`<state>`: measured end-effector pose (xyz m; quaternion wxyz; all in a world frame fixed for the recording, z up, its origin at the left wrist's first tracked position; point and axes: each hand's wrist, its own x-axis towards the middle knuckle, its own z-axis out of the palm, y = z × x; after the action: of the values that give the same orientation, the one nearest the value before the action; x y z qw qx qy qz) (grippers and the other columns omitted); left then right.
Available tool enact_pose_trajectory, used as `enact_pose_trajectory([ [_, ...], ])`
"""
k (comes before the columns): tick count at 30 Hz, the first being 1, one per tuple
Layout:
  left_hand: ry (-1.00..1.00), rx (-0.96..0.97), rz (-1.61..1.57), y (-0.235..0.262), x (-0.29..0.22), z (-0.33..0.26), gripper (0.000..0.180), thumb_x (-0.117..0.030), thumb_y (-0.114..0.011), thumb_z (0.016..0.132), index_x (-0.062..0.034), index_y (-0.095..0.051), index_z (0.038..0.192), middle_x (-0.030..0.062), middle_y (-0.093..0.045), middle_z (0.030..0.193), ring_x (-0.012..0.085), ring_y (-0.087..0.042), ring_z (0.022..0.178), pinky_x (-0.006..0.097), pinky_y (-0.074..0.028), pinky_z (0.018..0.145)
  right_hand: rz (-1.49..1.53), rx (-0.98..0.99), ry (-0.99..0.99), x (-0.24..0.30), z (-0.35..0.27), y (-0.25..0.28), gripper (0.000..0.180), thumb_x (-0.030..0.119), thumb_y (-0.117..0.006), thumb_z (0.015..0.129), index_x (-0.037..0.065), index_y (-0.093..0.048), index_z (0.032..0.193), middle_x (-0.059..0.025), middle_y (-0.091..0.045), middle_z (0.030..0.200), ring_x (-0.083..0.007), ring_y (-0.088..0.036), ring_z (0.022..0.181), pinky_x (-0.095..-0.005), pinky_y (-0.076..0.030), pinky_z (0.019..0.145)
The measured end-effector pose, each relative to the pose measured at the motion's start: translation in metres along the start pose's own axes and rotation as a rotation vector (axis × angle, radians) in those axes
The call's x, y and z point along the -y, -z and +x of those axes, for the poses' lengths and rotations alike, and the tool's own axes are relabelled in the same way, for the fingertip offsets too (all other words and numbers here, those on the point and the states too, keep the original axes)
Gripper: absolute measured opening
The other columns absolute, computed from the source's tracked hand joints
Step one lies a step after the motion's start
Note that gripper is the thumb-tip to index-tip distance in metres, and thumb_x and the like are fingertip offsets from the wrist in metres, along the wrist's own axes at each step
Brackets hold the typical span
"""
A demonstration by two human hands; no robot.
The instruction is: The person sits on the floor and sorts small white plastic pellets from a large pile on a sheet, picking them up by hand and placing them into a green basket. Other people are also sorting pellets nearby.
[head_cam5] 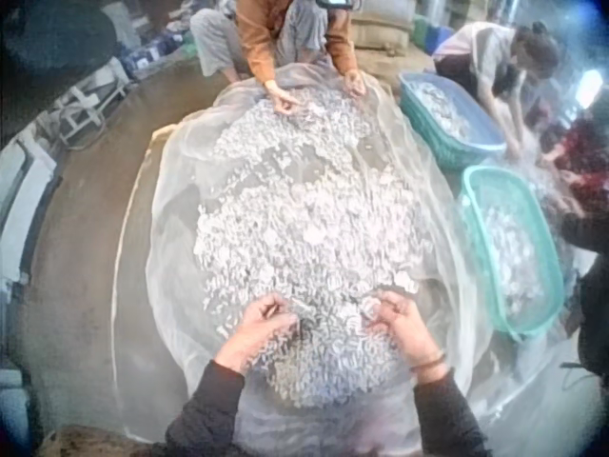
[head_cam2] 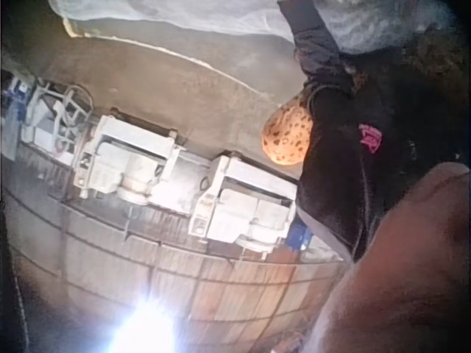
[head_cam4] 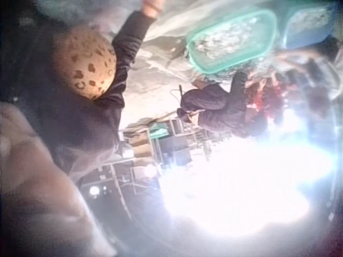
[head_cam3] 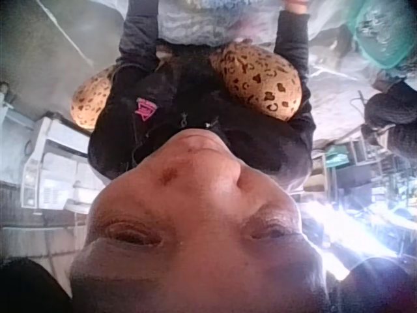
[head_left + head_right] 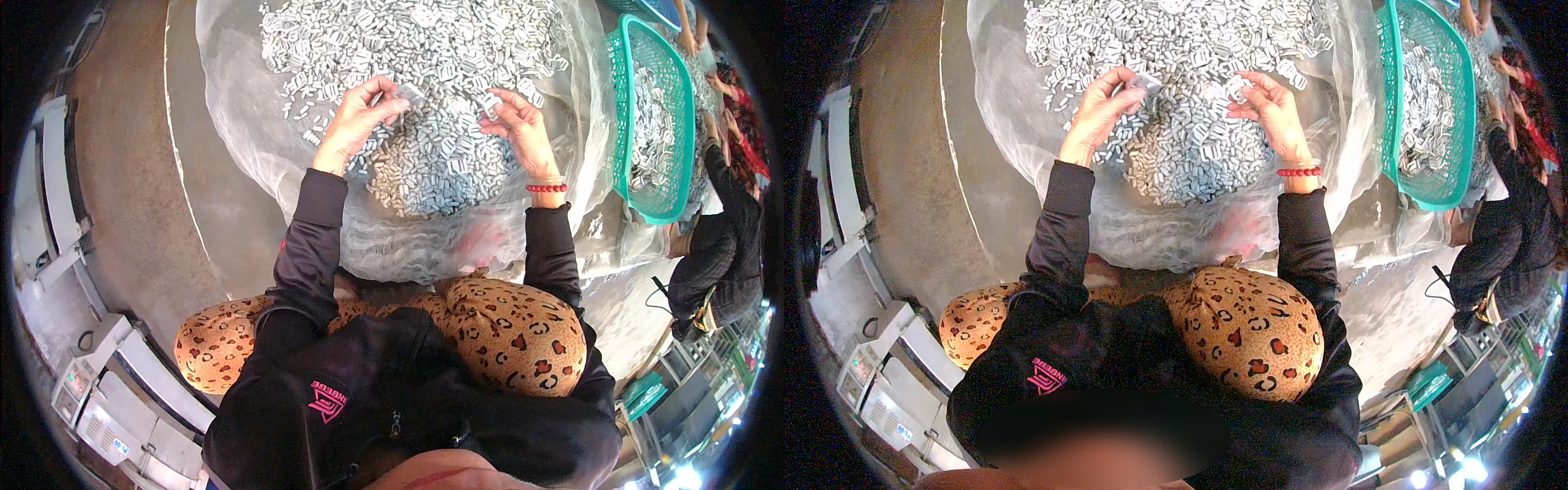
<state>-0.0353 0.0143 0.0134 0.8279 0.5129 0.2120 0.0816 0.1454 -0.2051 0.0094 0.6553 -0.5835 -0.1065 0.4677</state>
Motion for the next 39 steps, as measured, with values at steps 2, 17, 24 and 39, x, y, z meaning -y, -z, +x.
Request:
enact_pose_trajectory([
  [2, -0.034, 0.064, -0.366, -0.008, -0.008, -0.006, 0.02, -0.006, -0.061, 0.076, -0.0052, -0.053, 0.094, 0.0078, -0.054, 0.09, 0.0179, -0.056, 0.083, 0.024, -0.045, 0.058, 0.21, 0.045, -0.037, 0.001, -0.006, -0.001, 0.018, 0.013, -0.051, 0.091, 0.0, -0.055, 0.102, -0.0097, -0.061, 0.092, -0.0182, -0.062, 0.075, -0.0325, -0.054, 0.065],
  [17, -0.298, 0.105, 1.037, -0.048, 0.074, 0.016, 0.022, -0.022, -0.066, 0.08, -0.0015, -0.058, 0.08, 0.0106, -0.057, 0.07, 0.0224, -0.056, 0.063, 0.034, -0.045, 0.056, -0.99, -0.073, 0.103, -0.047, 0.007, 0.002, 0.018, 0.01, -0.063, 0.076, 0.0, -0.048, 0.079, -0.0177, -0.057, 0.091, -0.032, -0.056, 0.067, -0.0399, -0.048, 0.061],
  [24, -0.027, 0.029, 0.844, -0.047, 0.056, 0.023, 0.027, -0.027, -0.071, 0.078, -0.0034, -0.062, 0.089, 0.0042, -0.055, 0.07, 0.0148, -0.054, 0.063, 0.027, -0.045, 0.056, -0.798, -0.039, 0.242, -0.035, -0.008, 0.015, 0.023, 0.0, -0.052, 0.08, 0.005, -0.052, 0.102, -0.0103, -0.056, 0.089, -0.0201, -0.055, 0.077, -0.0331, -0.047, 0.068],
  [39, 0.051, 0.093, -0.316, 0.029, 0.01, -0.005, 0.017, 0.0, -0.05, 0.078, -0.008, -0.051, 0.093, 0.0112, -0.058, 0.099, 0.0239, -0.061, 0.088, 0.029, -0.054, 0.061, 0.1, -0.045, -0.072, -0.029, -0.037, 0.006, 0.012, 0.001, -0.055, 0.08, 0.008, -0.056, 0.09, -0.0072, -0.058, 0.089, -0.0135, -0.057, 0.078, -0.0244, -0.046, 0.051],
])
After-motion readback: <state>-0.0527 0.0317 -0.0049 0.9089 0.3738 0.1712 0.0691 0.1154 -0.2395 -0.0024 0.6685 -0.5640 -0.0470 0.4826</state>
